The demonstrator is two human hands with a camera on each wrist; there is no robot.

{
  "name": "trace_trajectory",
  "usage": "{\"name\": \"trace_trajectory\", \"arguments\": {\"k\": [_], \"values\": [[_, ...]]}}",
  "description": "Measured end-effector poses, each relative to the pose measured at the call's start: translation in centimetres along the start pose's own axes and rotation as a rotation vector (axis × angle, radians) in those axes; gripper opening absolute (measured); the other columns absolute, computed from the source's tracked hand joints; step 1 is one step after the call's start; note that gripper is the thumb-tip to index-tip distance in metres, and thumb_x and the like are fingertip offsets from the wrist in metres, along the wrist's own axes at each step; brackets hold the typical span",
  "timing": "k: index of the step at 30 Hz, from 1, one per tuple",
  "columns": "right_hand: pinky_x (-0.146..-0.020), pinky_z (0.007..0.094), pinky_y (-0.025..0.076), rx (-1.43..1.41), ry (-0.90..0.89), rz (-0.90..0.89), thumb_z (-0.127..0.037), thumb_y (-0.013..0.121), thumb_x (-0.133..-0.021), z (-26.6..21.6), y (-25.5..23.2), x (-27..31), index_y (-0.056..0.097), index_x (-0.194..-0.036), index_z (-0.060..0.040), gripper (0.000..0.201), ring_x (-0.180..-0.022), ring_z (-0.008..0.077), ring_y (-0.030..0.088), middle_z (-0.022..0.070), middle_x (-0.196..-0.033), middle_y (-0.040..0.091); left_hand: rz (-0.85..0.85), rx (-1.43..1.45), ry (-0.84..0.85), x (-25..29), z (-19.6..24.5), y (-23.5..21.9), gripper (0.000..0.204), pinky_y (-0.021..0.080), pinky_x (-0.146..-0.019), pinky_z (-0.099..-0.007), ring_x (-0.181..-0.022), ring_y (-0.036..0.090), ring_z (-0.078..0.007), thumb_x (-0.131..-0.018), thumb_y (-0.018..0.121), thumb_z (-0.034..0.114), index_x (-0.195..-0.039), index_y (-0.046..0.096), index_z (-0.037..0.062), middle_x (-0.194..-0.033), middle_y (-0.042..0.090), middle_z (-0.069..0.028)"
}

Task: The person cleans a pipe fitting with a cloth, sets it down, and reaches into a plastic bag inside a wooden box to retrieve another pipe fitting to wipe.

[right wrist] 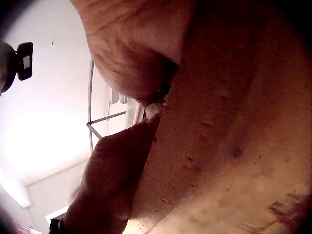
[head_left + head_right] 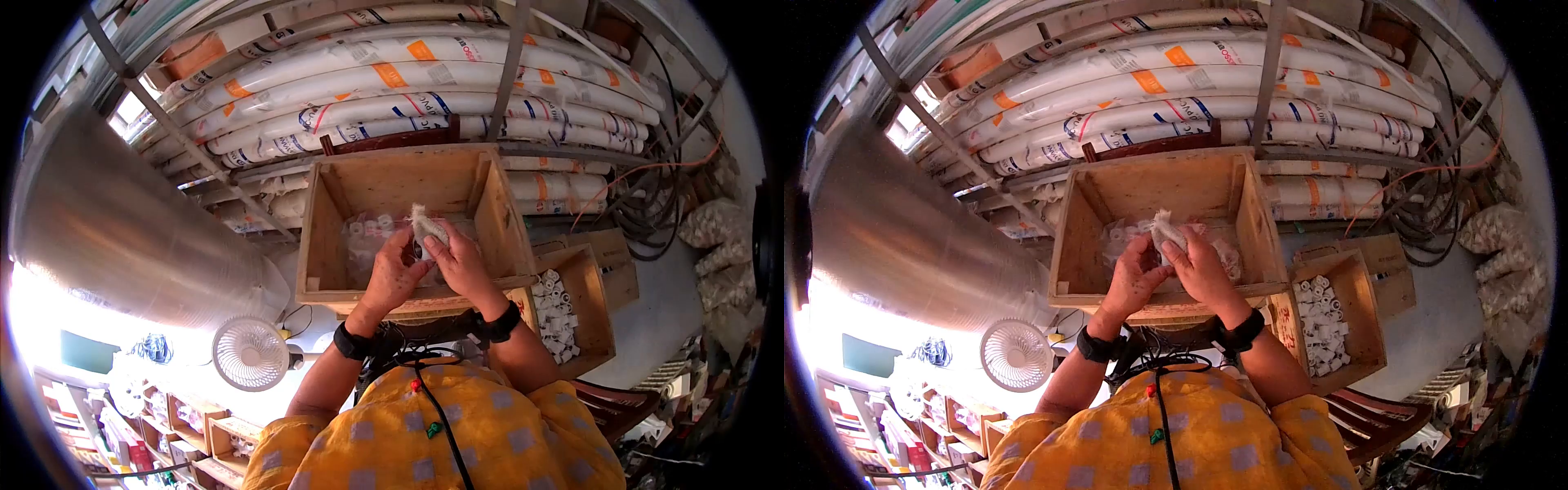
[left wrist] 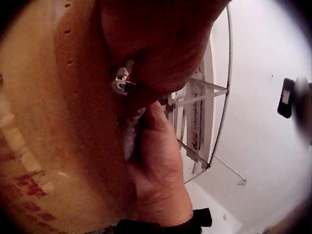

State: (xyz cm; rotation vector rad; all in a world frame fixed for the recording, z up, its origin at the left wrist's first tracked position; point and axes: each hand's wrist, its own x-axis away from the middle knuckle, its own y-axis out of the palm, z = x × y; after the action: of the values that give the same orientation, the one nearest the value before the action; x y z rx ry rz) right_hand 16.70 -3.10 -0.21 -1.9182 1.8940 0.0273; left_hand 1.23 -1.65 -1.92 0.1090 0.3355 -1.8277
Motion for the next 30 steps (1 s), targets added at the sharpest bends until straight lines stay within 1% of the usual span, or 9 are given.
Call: {"name": "trace_trajectory", "arguments": {"k": [7, 10, 13, 19, 22, 25, 26, 29, 30], "values": [[-0.078, 0.0386, 0.048, -0.123, 0.108, 0.009, -0.034, 0.054, -0.094, 1.4, 0.2, 0.0, 0.052, -0.121, -0.0025, 0.042, -0.095, 0.0343, 0.062, 0.0208, -0.102, 0.063, -0.055, 0.092, -0.056, -0.3, -0.2, -0.2, 0.044, 0.045, -0.063, -0.0253, -0.071, 0.051, -0.0091, -0.075, 0.074, 0.005, -0.113, 0.052, -0.0005, -0.083, 0.055, -0.0033], [-0.077, 0.0379, 0.048, -0.068, 0.032, 0.073, -0.031, 0.054, -0.094, 2.8, 0.3, -0.2, 0.052, -0.120, -0.0002, 0.041, -0.092, 0.0345, 0.063, 0.0208, -0.100, 0.064, -0.082, 0.085, -0.065, -0.5, 0.3, -0.2, 0.041, 0.045, -0.064, -0.0252, -0.072, 0.051, -0.0086, -0.078, 0.074, 0.009, -0.112, 0.052, -0.0010, -0.083, 0.056, -0.0031], [-0.077, 0.0276, 0.045, -0.065, -0.015, 0.129, -0.027, 0.052, -0.096, 1.9, 0.2, 0.1, 0.054, -0.113, 0.0019, 0.033, -0.086, 0.0140, 0.056, 0.0084, -0.093, 0.062, -0.128, 0.103, -0.137, -0.8, 1.2, -0.3, 0.039, 0.045, -0.064, -0.0250, -0.073, 0.052, -0.0083, -0.081, 0.073, 0.013, -0.110, 0.052, -0.0022, -0.084, 0.057, -0.0031], [-0.073, 0.0290, 0.045, -0.138, 0.019, 0.248, -0.026, 0.051, -0.097, 2.4, 0.2, 0.1, 0.054, -0.108, 0.0019, 0.031, -0.078, 0.0128, 0.054, 0.0082, -0.087, 0.060, -0.167, 0.191, -0.189, -0.8, 1.6, -0.2, 0.039, 0.044, -0.063, -0.0234, -0.073, 0.052, -0.0076, -0.081, 0.073, 0.012, -0.111, 0.052, -0.0036, -0.082, 0.057, -0.0025], [-0.074, 0.0286, 0.046, 0.027, 0.065, 0.141, -0.027, 0.051, -0.097, 1.8, -0.2, 0.1, 0.054, -0.112, 0.0008, 0.032, -0.081, 0.0128, 0.056, 0.0084, -0.092, 0.062, -0.115, 0.133, -0.149, -0.6, 1.3, -0.2, 0.043, 0.044, -0.062, -0.0232, -0.071, 0.050, -0.0071, -0.079, 0.074, 0.009, -0.114, 0.052, -0.0031, -0.080, 0.056, -0.0018], [-0.077, 0.0370, 0.047, -0.066, -0.020, 0.024, -0.030, 0.052, -0.095, 1.0, 0.1, -0.2, 0.054, -0.116, -0.0001, 0.037, -0.088, 0.0342, 0.061, 0.0192, -0.100, 0.063, -0.057, 0.005, -0.107, -0.4, 1.0, -0.4, 0.048, 0.043, -0.061, -0.0235, -0.069, 0.049, -0.0074, -0.075, 0.075, 0.005, -0.116, 0.051, -0.0023, -0.080, 0.055, -0.0015], [-0.080, 0.0362, 0.047, -0.045, -0.025, -0.007, -0.031, 0.051, -0.096, 1.1, 0.1, -0.2, 0.053, -0.119, -0.0015, 0.038, -0.094, 0.0322, 0.060, 0.0186, -0.108, 0.060, -0.029, -0.002, -0.084, -0.2, 0.7, -0.3, 0.049, 0.043, -0.061, -0.0236, -0.068, 0.048, -0.0076, -0.074, 0.075, 0.004, -0.116, 0.051, -0.0019, -0.080, 0.054, -0.0016], [-0.081, 0.0364, 0.046, -0.150, 0.132, -0.103, -0.032, 0.051, -0.097, 0.0, -0.2, -0.3, 0.053, -0.120, -0.0017, 0.039, -0.096, 0.0323, 0.059, 0.0191, -0.110, 0.059, 0.015, 0.010, -0.031, -0.1, -0.7, -0.2, 0.052, 0.044, -0.061, -0.0242, -0.068, 0.049, -0.0087, -0.072, 0.076, 0.002, -0.117, 0.050, -0.0014, -0.082, 0.055, -0.0025], [-0.080, 0.0364, 0.046, -0.155, 0.097, -0.083, -0.033, 0.050, -0.097, 0.1, -0.2, -0.3, 0.053, -0.120, -0.0015, 0.039, -0.096, 0.0320, 0.060, 0.0192, -0.109, 0.059, 0.022, 0.021, -0.016, -0.1, -0.8, -0.2, 0.053, 0.044, -0.061, -0.0245, -0.069, 0.049, -0.0092, -0.071, 0.076, 0.002, -0.117, 0.050, -0.0013, -0.082, 0.055, -0.0028]]}}
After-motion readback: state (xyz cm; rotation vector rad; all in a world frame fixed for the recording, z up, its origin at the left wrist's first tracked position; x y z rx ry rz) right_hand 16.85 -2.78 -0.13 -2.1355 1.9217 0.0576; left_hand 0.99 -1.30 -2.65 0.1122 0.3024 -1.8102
